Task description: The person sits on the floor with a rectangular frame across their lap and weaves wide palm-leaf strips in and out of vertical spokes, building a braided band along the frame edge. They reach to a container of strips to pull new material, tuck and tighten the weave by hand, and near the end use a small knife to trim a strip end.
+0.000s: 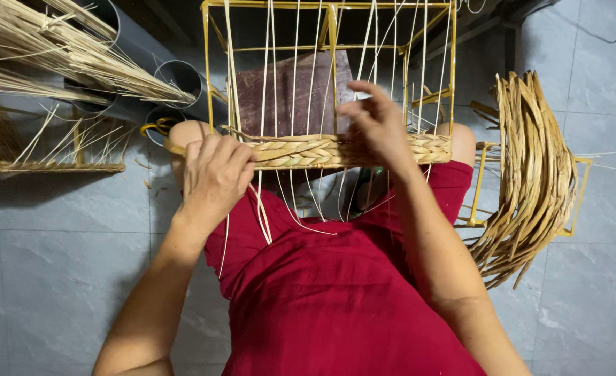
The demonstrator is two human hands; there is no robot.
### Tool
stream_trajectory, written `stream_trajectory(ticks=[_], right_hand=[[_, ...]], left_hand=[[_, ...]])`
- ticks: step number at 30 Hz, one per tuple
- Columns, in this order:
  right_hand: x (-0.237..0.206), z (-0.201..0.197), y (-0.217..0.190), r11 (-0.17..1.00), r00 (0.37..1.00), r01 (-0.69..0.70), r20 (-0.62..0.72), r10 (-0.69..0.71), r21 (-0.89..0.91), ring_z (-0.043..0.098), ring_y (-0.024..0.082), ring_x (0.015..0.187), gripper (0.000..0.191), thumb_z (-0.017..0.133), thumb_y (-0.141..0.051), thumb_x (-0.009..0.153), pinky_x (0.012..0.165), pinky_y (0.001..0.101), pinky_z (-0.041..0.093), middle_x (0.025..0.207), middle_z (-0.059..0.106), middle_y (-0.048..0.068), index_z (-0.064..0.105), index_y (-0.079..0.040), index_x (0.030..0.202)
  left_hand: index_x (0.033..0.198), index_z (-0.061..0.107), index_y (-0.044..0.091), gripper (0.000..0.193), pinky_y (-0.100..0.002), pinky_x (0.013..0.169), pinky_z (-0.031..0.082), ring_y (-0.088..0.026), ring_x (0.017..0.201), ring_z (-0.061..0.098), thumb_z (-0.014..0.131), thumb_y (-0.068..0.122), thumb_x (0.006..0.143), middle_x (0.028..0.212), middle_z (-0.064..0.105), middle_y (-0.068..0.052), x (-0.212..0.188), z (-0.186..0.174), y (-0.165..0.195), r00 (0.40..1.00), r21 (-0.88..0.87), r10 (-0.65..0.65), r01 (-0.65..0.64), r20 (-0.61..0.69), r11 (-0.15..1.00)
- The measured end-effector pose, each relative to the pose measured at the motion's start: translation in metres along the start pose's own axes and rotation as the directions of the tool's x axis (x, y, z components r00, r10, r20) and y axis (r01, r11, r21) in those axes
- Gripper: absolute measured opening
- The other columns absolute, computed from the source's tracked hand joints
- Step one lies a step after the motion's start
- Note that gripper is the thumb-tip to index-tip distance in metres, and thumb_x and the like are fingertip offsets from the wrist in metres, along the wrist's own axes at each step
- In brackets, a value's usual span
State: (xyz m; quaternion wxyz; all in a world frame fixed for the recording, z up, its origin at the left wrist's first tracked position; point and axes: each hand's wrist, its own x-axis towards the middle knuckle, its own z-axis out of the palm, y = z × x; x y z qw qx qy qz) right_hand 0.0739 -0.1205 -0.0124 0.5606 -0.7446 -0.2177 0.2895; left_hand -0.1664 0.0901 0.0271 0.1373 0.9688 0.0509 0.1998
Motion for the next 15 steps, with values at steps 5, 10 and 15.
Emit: stream_trajectory(ticks=[5, 10, 15], right_hand=[[-0.031, -0.067, 0.019, 0.954, 0.962, 0.04, -0.269, 0.044, 0.299, 0.061, 0.008, 0.069, 0.023, 0.062, -0.003, 0.105, 0.062, 0.0197, 0.05, 0.1, 0.075, 0.008, 0.064, -0.001, 0.128], [-0.068, -0.119, 0.053, 0.875, 0.888, 0.199, -0.459, 0.029, 0.441, 0.063, 0.012, 0.07, 0.016, 0.063, -0.001, 0.106, 0.066, 0.023, 0.053, 0.1, 0.074, 0.013, 0.064, 0.001, 0.122], [-0.11, -0.155, 0.094, 0.889, 0.779, 0.204, -0.618, 0.107, 0.411, 0.064, 0.012, 0.068, 0.016, 0.062, -0.001, 0.105, 0.062, 0.0236, 0.052, 0.098, 0.075, 0.013, 0.064, 0.0, 0.121]], left_hand=[[0.099, 0.062, 0.01, 0.02, -0.044, 0.095, 0.043, -0.024, 0.106, 0.061, 0.076, 0.008, 0.085, 0.109, 0.064, -0.004, -0.012, -0.009, -0.007, 0.999, -0.054, -0.018, 0.016, -0.048, 0.998], [0.11, 0.066, 0.007, 0.026, -0.044, 0.09, 0.043, -0.027, 0.102, 0.061, 0.079, 0.012, 0.089, 0.109, 0.065, -0.006, -0.021, -0.012, -0.018, 0.997, -0.052, -0.073, 0.072, -0.007, 0.996], [0.107, 0.068, 0.01, 0.018, -0.042, 0.086, 0.046, -0.026, 0.096, 0.062, 0.076, 0.004, 0.092, 0.099, 0.063, -0.005, -0.033, -0.016, -0.02, 0.996, -0.063, -0.077, 0.079, 0.038, 0.995]])
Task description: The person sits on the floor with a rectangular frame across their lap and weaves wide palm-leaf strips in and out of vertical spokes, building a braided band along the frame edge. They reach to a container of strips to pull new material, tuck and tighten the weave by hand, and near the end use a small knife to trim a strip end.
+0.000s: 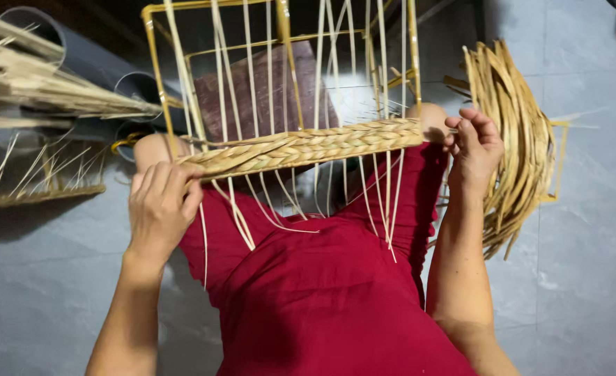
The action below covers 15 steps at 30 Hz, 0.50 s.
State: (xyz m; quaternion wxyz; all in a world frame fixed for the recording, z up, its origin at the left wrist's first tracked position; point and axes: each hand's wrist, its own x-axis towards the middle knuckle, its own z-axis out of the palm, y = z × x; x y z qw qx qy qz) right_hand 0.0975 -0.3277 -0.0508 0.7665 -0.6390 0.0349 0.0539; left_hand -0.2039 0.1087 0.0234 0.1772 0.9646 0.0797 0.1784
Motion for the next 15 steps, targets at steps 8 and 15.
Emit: stream_trajectory(ticks=[8, 15], right_hand=[[0.002, -0.073, 0.021, 0.596, 0.906, 0.188, -0.097, -0.412, -0.781, 0.069, 0.017, 0.081, 0.016, 0.068, -0.008, 0.102, 0.073, 0.0309, 0.056, 0.101, 0.076, 0.009, 0.076, -0.002, 0.115], [0.008, -0.067, 0.02, 0.112, 0.906, -0.031, -0.075, -0.417, -0.993, 0.065, 0.036, 0.09, 0.023, 0.085, -0.024, 0.086, 0.074, 0.0498, 0.05, 0.099, 0.064, 0.014, 0.075, -0.011, 0.103]], left_hand=[[0.097, 0.075, 0.012, 0.015, -0.043, 0.091, 0.047, -0.03, 0.101, 0.06, 0.075, 0.001, 0.086, 0.104, 0.065, -0.007, -0.013, -0.013, -0.018, 0.999, 0.029, -0.048, 0.048, -0.002, 0.998], [0.105, 0.072, 0.004, 0.011, -0.036, 0.099, 0.052, -0.024, 0.105, 0.062, 0.07, -0.006, 0.101, 0.11, 0.066, -0.009, -0.014, -0.009, -0.027, 0.98, -0.133, -0.167, 0.153, -0.104, 0.979]])
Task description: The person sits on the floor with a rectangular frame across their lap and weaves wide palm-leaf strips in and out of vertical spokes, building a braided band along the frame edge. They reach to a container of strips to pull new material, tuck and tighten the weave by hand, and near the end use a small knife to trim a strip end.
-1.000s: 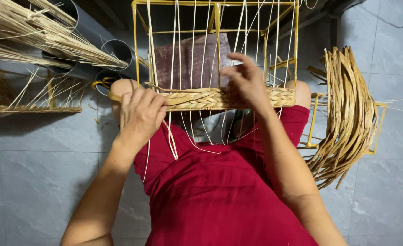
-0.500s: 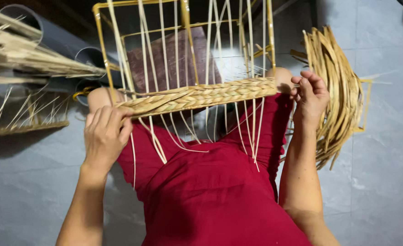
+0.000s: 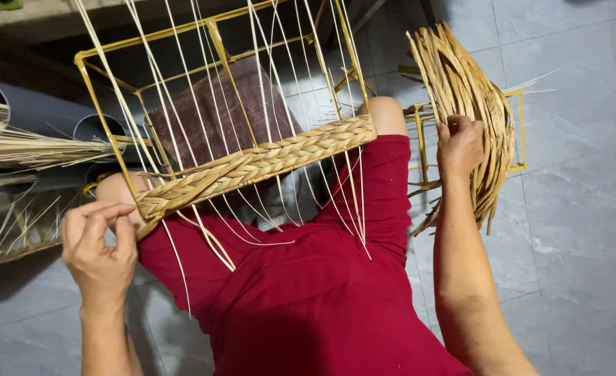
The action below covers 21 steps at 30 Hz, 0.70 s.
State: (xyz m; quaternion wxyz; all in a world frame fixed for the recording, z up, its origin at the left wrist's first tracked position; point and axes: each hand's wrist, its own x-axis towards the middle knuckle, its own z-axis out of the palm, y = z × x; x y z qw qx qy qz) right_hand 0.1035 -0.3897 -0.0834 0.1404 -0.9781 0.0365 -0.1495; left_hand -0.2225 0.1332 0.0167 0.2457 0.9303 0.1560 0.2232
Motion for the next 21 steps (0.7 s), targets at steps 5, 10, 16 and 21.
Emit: stream_trajectory(ticks=[5, 10, 16, 21], right_hand=[[0.0, 0.002, 0.003, 0.999, 1.0, -0.02, 0.013, 0.021, -0.035, 0.065, 0.035, 0.09, 0.015, 0.082, -0.021, 0.09, 0.075, 0.0495, 0.051, 0.101, 0.064, 0.012, 0.074, -0.012, 0.099], [0.001, -0.012, 0.015, 0.983, 0.996, -0.093, 0.032, 0.089, 0.159, 0.07, 0.03, 0.088, 0.014, 0.08, -0.02, 0.093, 0.078, 0.0436, 0.053, 0.098, 0.072, 0.011, 0.074, -0.009, 0.099], [-0.004, -0.049, 0.006, 0.874, 0.993, -0.083, 0.115, 0.031, 0.478, 0.067, 0.013, 0.083, 0.015, 0.078, -0.012, 0.098, 0.077, 0.0268, 0.053, 0.094, 0.074, 0.004, 0.075, -0.004, 0.11], [-0.027, -0.081, -0.033, 0.613, 0.945, -0.15, 0.295, -0.141, 0.775, 0.064, 0.005, 0.091, 0.011, 0.073, -0.003, 0.1, 0.081, 0.0195, 0.052, 0.1, 0.071, -0.001, 0.072, -0.003, 0.111]], left_hand=[[0.102, 0.072, 0.003, 0.009, -0.037, 0.096, 0.052, -0.027, 0.107, 0.065, 0.07, -0.006, 0.1, 0.109, 0.067, -0.011, 0.01, 0.007, 0.02, 0.999, -0.026, 0.032, -0.032, 0.01, 0.999], [0.109, 0.072, 0.004, 0.012, -0.036, 0.094, 0.055, -0.026, 0.108, 0.065, 0.069, -0.004, 0.1, 0.112, 0.068, -0.01, 0.027, 0.012, 0.043, 0.998, -0.085, 0.065, -0.067, -0.021, 0.994], [0.119, 0.073, 0.004, 0.018, -0.031, 0.078, 0.056, -0.017, 0.092, 0.068, 0.068, 0.005, 0.101, 0.109, 0.072, -0.009, 0.04, 0.041, 0.08, 0.991, -0.396, -0.075, 0.114, 0.111, 0.911], [0.138, 0.062, 0.005, 0.035, -0.03, 0.092, 0.062, -0.016, 0.112, 0.071, 0.06, 0.013, 0.105, 0.126, 0.072, -0.01, 0.062, 0.107, 0.139, 0.886, -0.743, 0.04, 0.363, 0.463, 0.562]])
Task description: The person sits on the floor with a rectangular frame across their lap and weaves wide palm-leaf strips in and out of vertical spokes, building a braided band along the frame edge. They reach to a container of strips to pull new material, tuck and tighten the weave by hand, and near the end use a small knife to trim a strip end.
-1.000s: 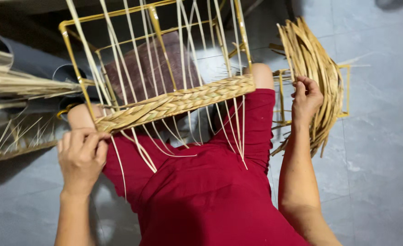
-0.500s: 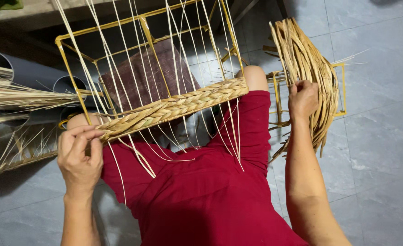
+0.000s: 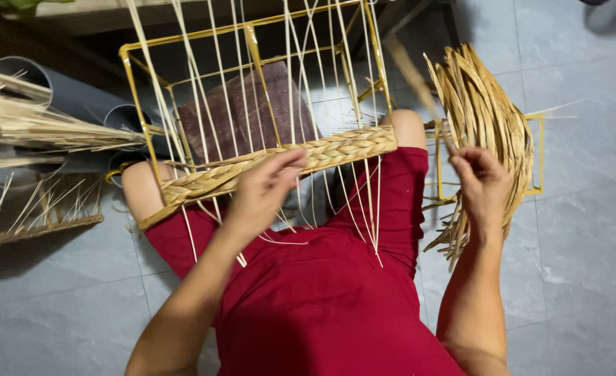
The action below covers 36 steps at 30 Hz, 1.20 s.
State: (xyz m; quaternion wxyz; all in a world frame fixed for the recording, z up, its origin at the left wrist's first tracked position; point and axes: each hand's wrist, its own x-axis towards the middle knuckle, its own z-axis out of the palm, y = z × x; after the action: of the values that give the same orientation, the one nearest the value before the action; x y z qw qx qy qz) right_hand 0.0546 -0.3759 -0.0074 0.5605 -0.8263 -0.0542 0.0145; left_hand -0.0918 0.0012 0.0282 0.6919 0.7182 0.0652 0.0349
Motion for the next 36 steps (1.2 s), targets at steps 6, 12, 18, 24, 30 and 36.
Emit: stream_trajectory(ticks=[6, 12, 18, 24, 30, 36], right_hand=[[-0.044, 0.03, -0.037, 0.991, 0.978, 0.036, 0.209, -0.009, -0.126, 0.062, 0.007, 0.078, 0.014, 0.074, -0.004, 0.093, 0.067, 0.0223, 0.049, 0.098, 0.072, 0.002, 0.074, -0.002, 0.107], [-0.023, 0.027, -0.004, 0.993, 0.981, 0.041, 0.194, -0.018, -0.112, 0.065, 0.007, 0.091, 0.013, 0.069, -0.009, 0.102, 0.081, 0.0234, 0.052, 0.101, 0.073, 0.002, 0.074, -0.001, 0.11], [0.043, 0.029, 0.054, 0.839, 0.961, -0.008, -0.237, -0.144, -0.543, 0.065, 0.022, 0.077, 0.026, 0.082, -0.026, 0.094, 0.071, 0.0415, 0.052, 0.092, 0.071, 0.01, 0.075, -0.004, 0.106], [0.065, 0.033, 0.064, 0.629, 0.965, -0.236, -0.257, 0.059, -0.74, 0.067, 0.031, 0.071, 0.031, 0.082, -0.038, 0.086, 0.065, 0.0503, 0.052, 0.082, 0.071, 0.011, 0.075, -0.009, 0.091], [0.075, -0.042, 0.042, 0.655, 0.936, -0.337, -0.316, 0.155, -0.676, 0.068, 0.022, 0.069, 0.028, 0.081, -0.035, 0.1, 0.064, 0.0394, 0.049, 0.079, 0.073, 0.01, 0.077, -0.008, 0.101], [0.1, -0.104, 0.013, 0.611, 0.967, -0.252, -0.218, 0.132, -0.75, 0.069, 0.021, 0.076, 0.022, 0.082, -0.031, 0.103, 0.069, 0.0386, 0.048, 0.087, 0.075, 0.01, 0.082, -0.011, 0.113]], left_hand=[[0.147, 0.046, 0.006, 0.043, -0.022, 0.071, 0.056, -0.009, 0.09, 0.067, 0.051, 0.023, 0.108, 0.136, 0.066, -0.008, 0.049, 0.055, -0.014, 0.993, -0.45, -0.057, 0.1, 0.107, 0.888], [0.126, 0.065, -0.002, 0.028, -0.023, 0.073, 0.054, -0.01, 0.089, 0.065, 0.056, 0.02, 0.111, 0.117, 0.074, -0.013, 0.053, 0.047, -0.025, 0.999, -0.56, -0.003, 0.028, 0.044, 0.828], [0.122, 0.065, 0.001, 0.026, -0.022, 0.075, 0.055, -0.008, 0.09, 0.066, 0.052, 0.021, 0.11, 0.115, 0.074, -0.01, 0.04, 0.041, -0.021, 0.996, -0.562, -0.076, 0.092, 0.053, 0.822], [0.125, 0.064, 0.003, 0.027, -0.023, 0.079, 0.056, -0.009, 0.09, 0.066, 0.051, 0.022, 0.111, 0.115, 0.073, -0.01, 0.035, 0.036, -0.018, 0.996, -0.576, -0.072, 0.084, 0.044, 0.813], [0.124, 0.064, 0.002, 0.028, -0.026, 0.08, 0.054, -0.011, 0.09, 0.066, 0.051, 0.024, 0.113, 0.116, 0.074, -0.013, 0.027, 0.004, -0.011, 0.994, -0.567, -0.101, 0.067, -0.029, 0.821], [0.127, 0.061, 0.004, 0.029, -0.026, 0.083, 0.052, -0.01, 0.091, 0.062, 0.051, 0.027, 0.112, 0.108, 0.072, -0.011, 0.019, -0.015, -0.011, 0.985, -0.655, -0.135, 0.034, -0.105, 0.755]])
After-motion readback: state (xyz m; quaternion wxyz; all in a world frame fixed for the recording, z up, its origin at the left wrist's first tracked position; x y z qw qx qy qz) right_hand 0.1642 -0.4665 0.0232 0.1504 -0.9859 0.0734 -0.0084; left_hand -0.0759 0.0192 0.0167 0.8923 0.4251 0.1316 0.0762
